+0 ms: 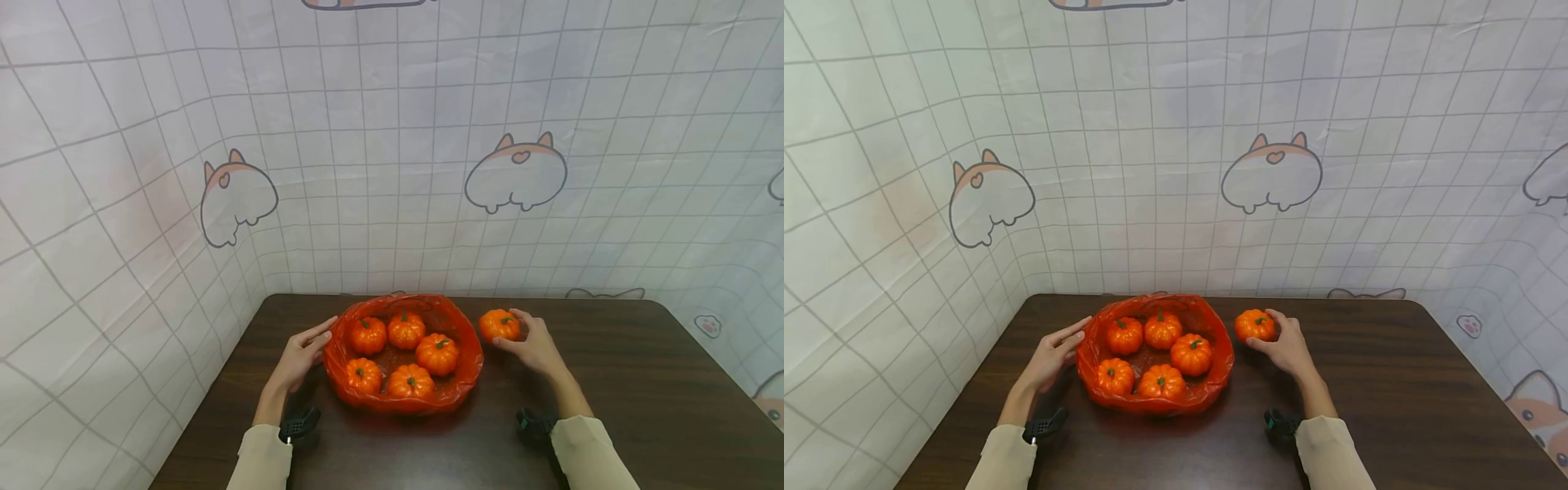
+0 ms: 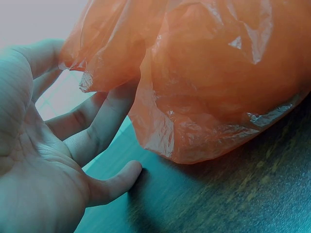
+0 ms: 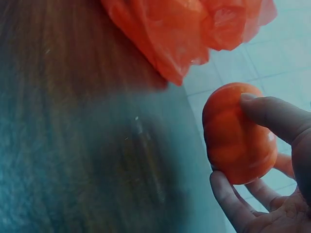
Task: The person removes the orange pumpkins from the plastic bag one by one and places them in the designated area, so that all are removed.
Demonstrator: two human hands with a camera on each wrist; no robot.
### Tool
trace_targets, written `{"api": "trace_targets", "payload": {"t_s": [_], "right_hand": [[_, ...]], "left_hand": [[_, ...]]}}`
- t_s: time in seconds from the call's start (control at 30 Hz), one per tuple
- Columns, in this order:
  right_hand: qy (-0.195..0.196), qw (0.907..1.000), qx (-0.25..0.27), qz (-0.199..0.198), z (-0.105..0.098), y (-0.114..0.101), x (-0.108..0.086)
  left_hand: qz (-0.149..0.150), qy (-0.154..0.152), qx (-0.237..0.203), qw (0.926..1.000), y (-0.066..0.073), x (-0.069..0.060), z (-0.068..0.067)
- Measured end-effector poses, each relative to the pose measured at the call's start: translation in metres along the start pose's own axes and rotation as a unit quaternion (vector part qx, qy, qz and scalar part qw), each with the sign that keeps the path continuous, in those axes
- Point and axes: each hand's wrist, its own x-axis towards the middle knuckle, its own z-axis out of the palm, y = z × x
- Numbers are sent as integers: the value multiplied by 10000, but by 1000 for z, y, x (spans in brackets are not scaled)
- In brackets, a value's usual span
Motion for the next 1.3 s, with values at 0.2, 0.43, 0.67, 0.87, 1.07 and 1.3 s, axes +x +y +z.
{"api": "trace_targets", "payload": {"t_s": [0.2, 0.43, 0.67, 0.87, 1.07, 1.3], "right_hand": [[-100, 9998, -106, 115, 4, 7, 0], [-215, 9996, -137, 157, 6, 12, 2], [-293, 9994, -37, 200, 7, 12, 2], [-353, 9991, 29, 253, 8, 13, 3], [-381, 9989, 84, 279, 8, 14, 4], [-409, 9987, 128, 277, 8, 14, 4]], "left_hand": [[2, 17, 78, 10000, -1, -1, 0], [22, -32, 56, 10000, -1, -2, 0], [12, -32, 78, 10000, 0, -2, -1], [-23, -10, 57, 10000, 0, -1, -1], [-18, -20, 39, 10000, 1, -1, -1], [-4, -45, 42, 10000, 0, -1, -1]]}}
